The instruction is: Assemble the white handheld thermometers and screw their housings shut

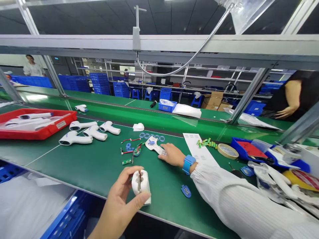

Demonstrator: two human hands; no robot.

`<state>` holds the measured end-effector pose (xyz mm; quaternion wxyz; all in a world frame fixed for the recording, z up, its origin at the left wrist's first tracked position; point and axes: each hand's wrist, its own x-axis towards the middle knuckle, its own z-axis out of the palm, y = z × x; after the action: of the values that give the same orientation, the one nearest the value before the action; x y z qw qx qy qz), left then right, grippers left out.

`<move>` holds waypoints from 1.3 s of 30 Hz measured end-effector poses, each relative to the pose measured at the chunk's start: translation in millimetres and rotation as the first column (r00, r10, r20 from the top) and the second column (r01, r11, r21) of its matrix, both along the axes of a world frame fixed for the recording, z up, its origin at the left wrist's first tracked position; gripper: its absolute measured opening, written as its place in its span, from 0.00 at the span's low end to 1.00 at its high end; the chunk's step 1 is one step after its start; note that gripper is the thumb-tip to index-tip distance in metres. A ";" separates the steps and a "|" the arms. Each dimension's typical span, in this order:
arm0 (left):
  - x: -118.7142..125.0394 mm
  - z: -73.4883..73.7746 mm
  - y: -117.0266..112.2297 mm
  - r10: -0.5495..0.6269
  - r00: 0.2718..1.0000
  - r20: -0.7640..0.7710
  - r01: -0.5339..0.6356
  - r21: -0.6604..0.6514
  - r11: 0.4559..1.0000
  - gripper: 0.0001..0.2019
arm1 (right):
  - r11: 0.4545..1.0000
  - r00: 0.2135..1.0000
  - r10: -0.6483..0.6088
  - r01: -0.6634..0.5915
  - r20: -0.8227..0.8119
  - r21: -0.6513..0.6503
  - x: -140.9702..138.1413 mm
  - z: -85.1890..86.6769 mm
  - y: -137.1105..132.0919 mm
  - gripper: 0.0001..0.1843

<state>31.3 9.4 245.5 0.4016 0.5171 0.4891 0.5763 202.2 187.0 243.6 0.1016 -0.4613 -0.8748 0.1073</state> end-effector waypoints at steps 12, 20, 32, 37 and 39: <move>-4.1 -16.8 -6.1 -0.025 0.997 -0.076 0.034 0.119 0.992 0.24 | 0.972 0.996 0.089 -0.082 -0.021 0.219 -42.4 13.6 20.1 0.20; -8.9 -18.9 -8.8 -0.010 0.994 -0.106 0.028 0.171 0.985 0.23 | 0.900 0.959 0.258 -0.283 0.118 0.330 -75.5 14.1 9.5 0.20; -16.3 -24.7 -17.7 0.076 0.984 -0.162 -0.042 0.204 0.978 0.23 | 0.978 0.973 -0.084 0.122 -0.213 0.168 30.6 4.9 7.4 0.19; 1.0 -25.0 -12.4 0.107 0.953 -0.283 0.005 0.368 0.930 0.22 | 0.990 0.955 -0.034 0.074 -0.295 0.123 51.3 24.7 -55.5 0.21; 8.9 -29.1 -11.1 0.129 0.933 -0.335 0.016 0.400 0.916 0.24 | 0.983 0.890 0.181 -0.169 -0.418 0.064 43.2 40.7 -96.8 0.25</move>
<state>40.2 -1.8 216.4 0.1767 0.6682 0.4414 0.5721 245.4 90.2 284.3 0.2842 -0.3452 -0.8714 0.2017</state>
